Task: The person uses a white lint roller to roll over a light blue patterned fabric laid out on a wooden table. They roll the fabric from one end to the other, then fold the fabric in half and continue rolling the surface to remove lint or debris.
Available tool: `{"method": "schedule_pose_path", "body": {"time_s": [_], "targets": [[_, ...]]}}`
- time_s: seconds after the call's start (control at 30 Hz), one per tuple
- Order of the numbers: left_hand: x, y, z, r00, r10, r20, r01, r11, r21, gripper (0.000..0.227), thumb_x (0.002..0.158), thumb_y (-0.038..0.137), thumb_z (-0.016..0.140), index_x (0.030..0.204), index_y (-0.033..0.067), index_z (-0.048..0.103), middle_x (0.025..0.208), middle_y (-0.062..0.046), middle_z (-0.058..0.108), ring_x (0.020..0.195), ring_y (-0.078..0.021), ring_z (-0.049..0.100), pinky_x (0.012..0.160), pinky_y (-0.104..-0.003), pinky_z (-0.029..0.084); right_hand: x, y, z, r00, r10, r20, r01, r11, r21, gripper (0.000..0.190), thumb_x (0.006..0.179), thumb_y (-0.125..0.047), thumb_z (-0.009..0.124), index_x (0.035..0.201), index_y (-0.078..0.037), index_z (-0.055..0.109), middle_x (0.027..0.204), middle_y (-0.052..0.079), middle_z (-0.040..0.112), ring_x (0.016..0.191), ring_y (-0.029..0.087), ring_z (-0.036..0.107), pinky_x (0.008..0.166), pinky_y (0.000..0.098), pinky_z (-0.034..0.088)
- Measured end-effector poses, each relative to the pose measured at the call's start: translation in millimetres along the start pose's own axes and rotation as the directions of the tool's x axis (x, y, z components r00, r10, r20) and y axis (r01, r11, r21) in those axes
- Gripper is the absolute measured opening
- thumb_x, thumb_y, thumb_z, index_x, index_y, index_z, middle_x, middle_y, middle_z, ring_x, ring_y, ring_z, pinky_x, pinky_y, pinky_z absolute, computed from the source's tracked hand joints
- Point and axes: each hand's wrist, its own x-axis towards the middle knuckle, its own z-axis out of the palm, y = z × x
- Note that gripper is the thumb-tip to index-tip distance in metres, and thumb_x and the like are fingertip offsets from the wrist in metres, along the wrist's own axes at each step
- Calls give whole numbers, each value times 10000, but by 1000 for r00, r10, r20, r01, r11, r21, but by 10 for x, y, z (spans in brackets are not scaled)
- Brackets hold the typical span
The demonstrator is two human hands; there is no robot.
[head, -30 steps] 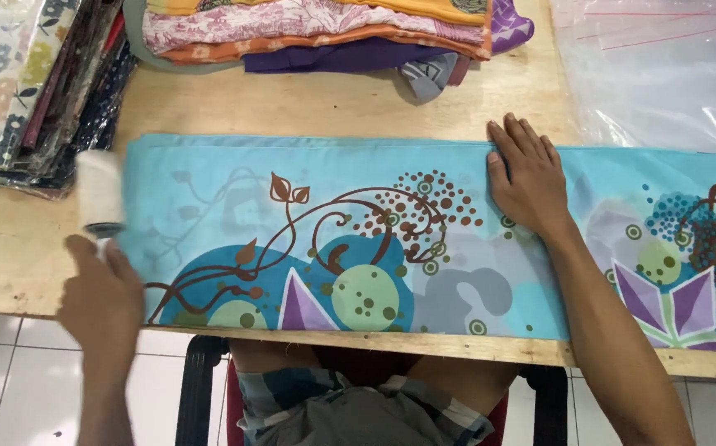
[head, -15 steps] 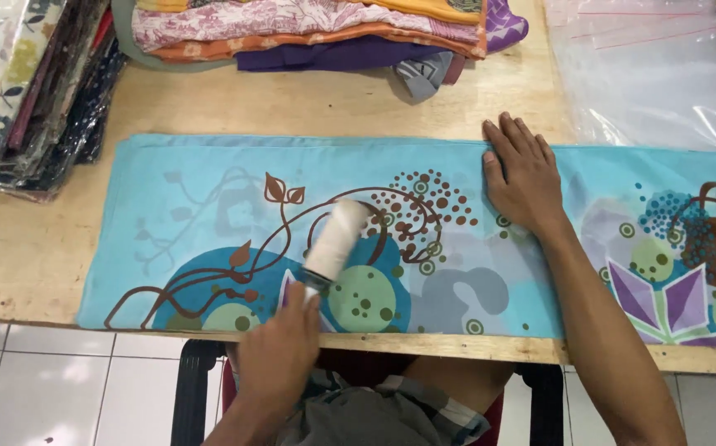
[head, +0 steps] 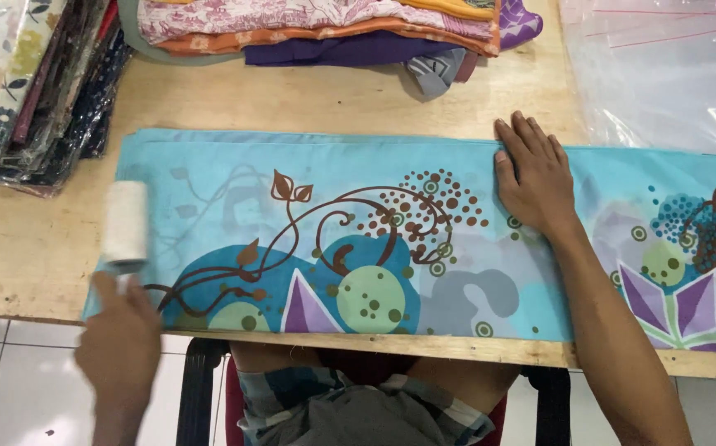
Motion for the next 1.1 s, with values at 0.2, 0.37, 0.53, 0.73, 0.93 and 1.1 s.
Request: {"method": "schedule_pose_path", "body": {"time_s": [0.2,0.37,0.53,0.73,0.93,1.1], "targets": [[237,-616,-58,986,-129,-103,127,992,-24,335,1254,359,368,1338,37,407,949,-381,748,842,-616,713,656,-674,497,-6,-19,0,1000,10,-7,-10,1000,-2,549,1082,-331,325,1601,-180,420,1690,82,325,1565,248,237,1249,490,128],[20,-523,-128,977,-157,-142,131,975,-180,312,1291,325,370,1323,15,384,943,-377,715,847,-650,660,663,-700,449,5,-39,-30,1000,18,-1,-18,1000,4,554,1079,-334,325,1605,-181,412,1695,77,313,1567,252,229,1252,491,121],[-702,262,-65,975,-26,220,86,960,-267,461,1087,562,229,1257,165,389,693,-255,697,741,-523,684,680,-604,497,-1,-4,4,1000,12,4,-12,1000,-10,561,1084,-361,295,1603,-183,414,1696,80,314,1569,251,227,1250,490,120],[-1499,659,413,846,443,296,-353,882,-311,311,1041,526,346,1108,236,438,687,-71,737,619,-412,709,496,-524,517,3,6,21,1000,-11,-17,10,1000,-20,552,1085,-338,329,1601,-168,427,1692,89,328,1563,267,248,1241,512,147],[-1259,465,172,872,278,403,-200,953,-226,307,1052,505,310,1174,259,448,649,55,659,505,-122,662,457,-256,544,-1,-34,-22,1000,2,3,-2,1000,-3,557,1084,-335,320,1608,-169,410,1695,92,314,1568,259,228,1248,508,129],[-826,43,60,944,-30,328,68,992,-106,403,1071,545,306,1266,206,404,836,-233,765,851,-481,741,759,-579,550,2,-23,-19,1000,11,0,-11,1000,-1,559,1076,-331,324,1601,-166,423,1690,100,326,1566,267,237,1247,505,130]]}}
